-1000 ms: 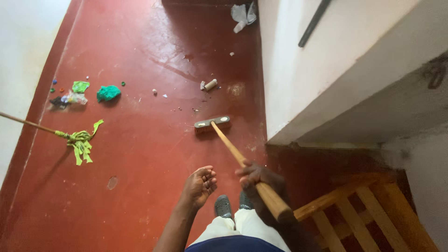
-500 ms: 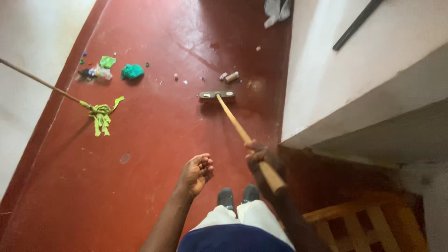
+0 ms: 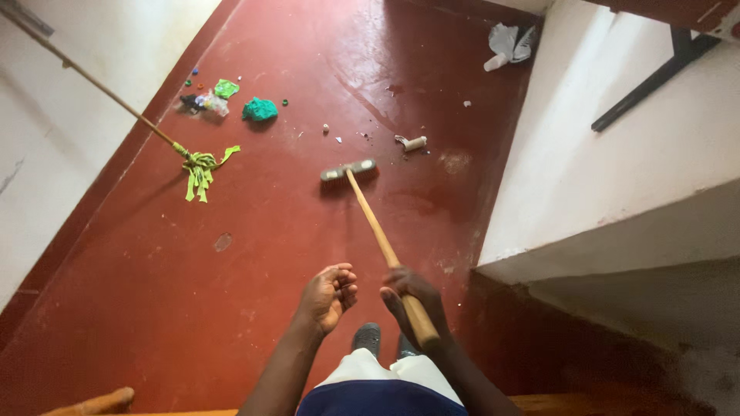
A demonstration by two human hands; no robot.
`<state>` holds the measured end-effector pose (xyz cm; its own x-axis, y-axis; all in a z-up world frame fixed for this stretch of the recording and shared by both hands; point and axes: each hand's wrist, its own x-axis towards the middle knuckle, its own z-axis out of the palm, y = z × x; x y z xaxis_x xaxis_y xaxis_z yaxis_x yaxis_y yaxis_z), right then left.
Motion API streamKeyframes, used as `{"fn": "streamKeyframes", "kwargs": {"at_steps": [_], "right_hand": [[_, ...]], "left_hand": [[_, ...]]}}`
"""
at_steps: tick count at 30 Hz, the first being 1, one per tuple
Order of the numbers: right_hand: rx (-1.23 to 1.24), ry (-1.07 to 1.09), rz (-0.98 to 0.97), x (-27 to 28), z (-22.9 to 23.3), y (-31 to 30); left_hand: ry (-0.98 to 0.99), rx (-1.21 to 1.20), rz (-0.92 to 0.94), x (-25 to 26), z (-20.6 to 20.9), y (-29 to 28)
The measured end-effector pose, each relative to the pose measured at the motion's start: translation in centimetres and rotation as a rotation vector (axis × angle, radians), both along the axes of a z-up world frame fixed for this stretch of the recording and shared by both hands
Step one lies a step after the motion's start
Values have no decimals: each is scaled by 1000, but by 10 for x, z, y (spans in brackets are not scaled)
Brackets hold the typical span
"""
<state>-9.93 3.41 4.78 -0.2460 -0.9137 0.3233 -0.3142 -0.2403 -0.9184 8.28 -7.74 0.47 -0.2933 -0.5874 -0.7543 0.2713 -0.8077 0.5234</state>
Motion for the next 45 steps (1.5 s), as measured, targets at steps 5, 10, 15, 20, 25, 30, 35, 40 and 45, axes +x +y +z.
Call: {"fn": "streamKeyframes", "kwargs": {"at_steps": [5,10,15,20,25,30,35,40,45], "right_hand": [[-39,93,34,-18,34,-14],[-119,-24,147,-28,49,-11],[-291,85,264,-29,14,-13],[-237,27,258,-43,25,-24],[-198,36,184,-41,49,-26],[-182,28,232,-33,66,-51],[-362,32,286,-14,53,-93],[-215,104,236,7,35,-153],[-146,28,197,34,63,-215]], "left_hand": [[-3,-21,121,-2,6,18],[-42,9,189,-7,4,45],[-38,17,221,-16,0,61],[-69,-20,255,-11,3,68],[-25,7,292,-8,4,59],[-42,30,265,-10,3,33],[19,50,258,-2,-6,-10],[22,56,255,20,-11,-59],[13,48,248,52,-14,-119]]}}
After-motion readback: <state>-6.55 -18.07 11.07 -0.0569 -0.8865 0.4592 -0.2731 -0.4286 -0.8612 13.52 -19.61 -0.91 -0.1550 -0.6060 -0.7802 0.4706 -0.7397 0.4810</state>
